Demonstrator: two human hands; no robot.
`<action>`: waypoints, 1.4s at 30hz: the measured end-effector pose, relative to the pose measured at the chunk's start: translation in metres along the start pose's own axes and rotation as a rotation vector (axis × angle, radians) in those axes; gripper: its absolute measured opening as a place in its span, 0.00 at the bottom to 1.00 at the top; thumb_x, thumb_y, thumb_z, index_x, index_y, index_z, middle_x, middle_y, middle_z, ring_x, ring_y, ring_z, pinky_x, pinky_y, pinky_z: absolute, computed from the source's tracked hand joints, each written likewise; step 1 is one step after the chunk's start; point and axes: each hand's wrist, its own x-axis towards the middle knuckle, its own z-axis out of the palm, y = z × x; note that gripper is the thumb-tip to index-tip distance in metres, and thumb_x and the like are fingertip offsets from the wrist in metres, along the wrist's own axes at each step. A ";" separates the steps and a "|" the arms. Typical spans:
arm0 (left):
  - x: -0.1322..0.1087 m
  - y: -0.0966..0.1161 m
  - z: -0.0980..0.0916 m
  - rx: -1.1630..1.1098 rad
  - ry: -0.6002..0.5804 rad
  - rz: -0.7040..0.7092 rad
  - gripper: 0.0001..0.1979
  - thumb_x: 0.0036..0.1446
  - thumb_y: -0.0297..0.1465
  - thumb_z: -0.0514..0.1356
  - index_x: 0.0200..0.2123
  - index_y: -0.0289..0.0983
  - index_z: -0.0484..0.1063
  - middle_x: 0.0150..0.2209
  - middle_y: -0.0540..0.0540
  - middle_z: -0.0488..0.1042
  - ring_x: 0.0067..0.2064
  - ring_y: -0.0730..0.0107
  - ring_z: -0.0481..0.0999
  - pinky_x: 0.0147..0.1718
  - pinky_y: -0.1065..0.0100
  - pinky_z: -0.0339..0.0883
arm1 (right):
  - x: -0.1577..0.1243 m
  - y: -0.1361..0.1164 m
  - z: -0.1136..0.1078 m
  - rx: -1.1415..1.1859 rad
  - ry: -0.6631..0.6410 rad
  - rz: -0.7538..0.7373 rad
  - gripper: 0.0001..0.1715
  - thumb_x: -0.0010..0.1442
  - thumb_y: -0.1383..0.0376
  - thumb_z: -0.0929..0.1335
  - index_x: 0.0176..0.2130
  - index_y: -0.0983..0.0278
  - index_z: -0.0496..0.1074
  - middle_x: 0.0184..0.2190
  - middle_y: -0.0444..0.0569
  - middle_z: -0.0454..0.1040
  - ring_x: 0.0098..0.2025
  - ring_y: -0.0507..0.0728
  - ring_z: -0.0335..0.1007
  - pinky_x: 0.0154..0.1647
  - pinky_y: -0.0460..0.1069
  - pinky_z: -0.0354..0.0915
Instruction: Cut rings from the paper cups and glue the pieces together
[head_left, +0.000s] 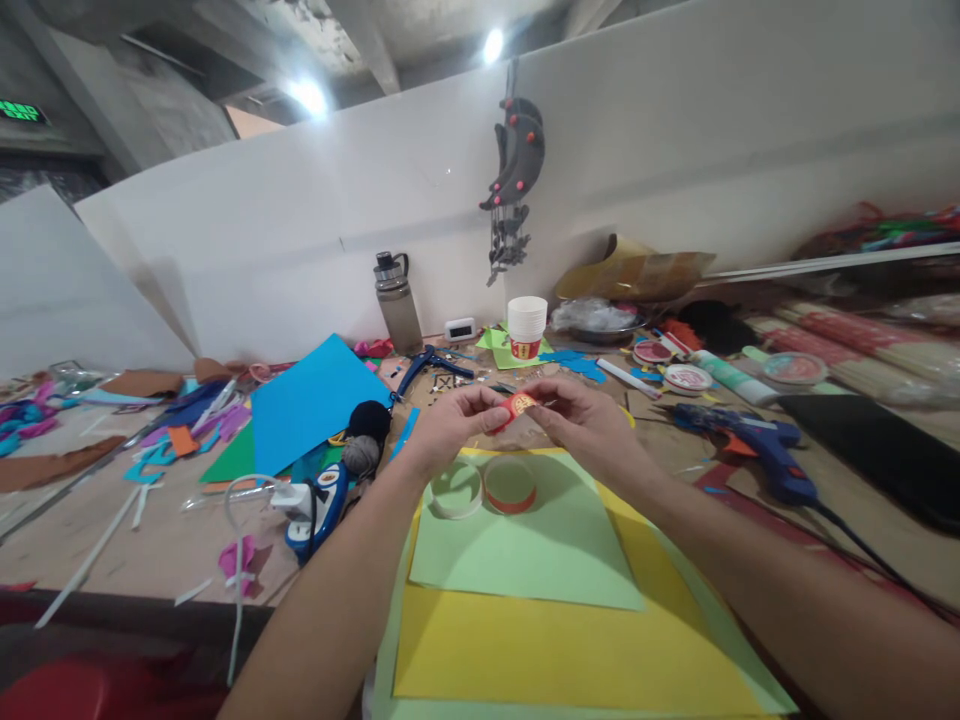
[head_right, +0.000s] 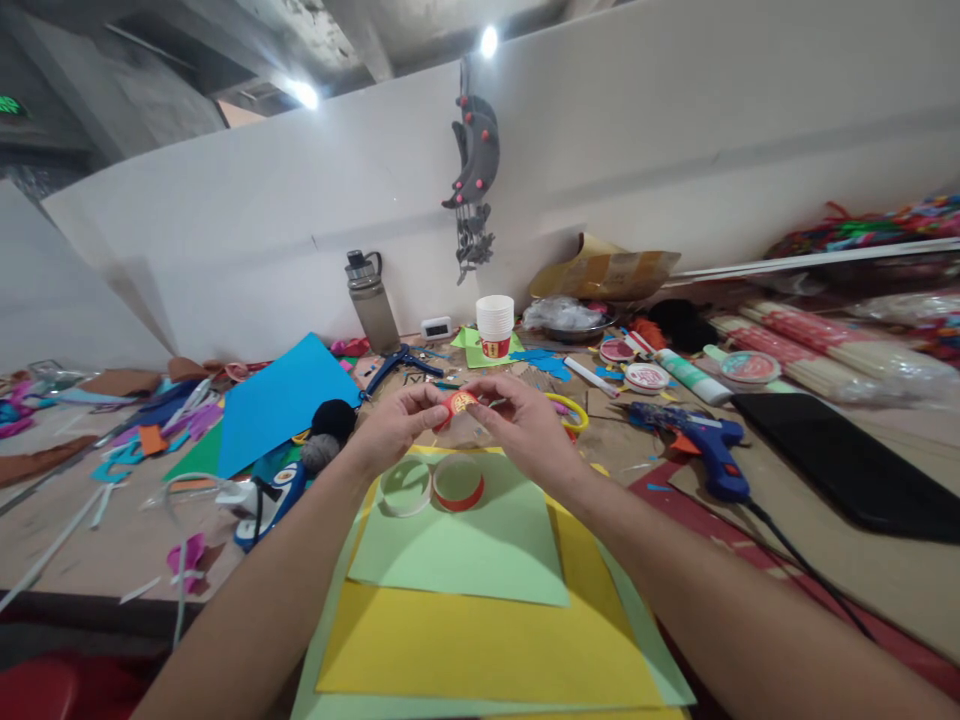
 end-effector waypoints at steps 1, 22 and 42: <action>0.000 0.000 -0.001 0.009 0.000 0.001 0.15 0.47 0.38 0.70 0.31 0.33 0.74 0.27 0.50 0.73 0.29 0.77 0.69 0.33 0.71 0.61 | 0.000 -0.001 0.000 -0.007 0.001 -0.004 0.15 0.57 0.56 0.70 0.41 0.61 0.77 0.39 0.50 0.78 0.39 0.58 0.73 0.37 0.52 0.69; -0.002 0.000 -0.001 0.008 -0.048 -0.002 0.15 0.48 0.38 0.69 0.33 0.33 0.75 0.29 0.48 0.75 0.30 0.75 0.72 0.34 0.70 0.63 | -0.003 0.002 -0.004 -0.217 -0.025 -0.042 0.18 0.63 0.60 0.62 0.46 0.57 0.79 0.36 0.49 0.79 0.37 0.60 0.74 0.39 0.56 0.69; -0.003 0.005 0.005 0.119 -0.016 0.020 0.19 0.42 0.32 0.73 0.37 0.35 0.71 0.34 0.47 0.74 0.35 0.74 0.72 0.36 0.70 0.65 | 0.004 -0.005 -0.006 0.126 -0.086 0.185 0.10 0.55 0.60 0.67 0.37 0.61 0.71 0.33 0.45 0.74 0.31 0.54 0.67 0.29 0.48 0.61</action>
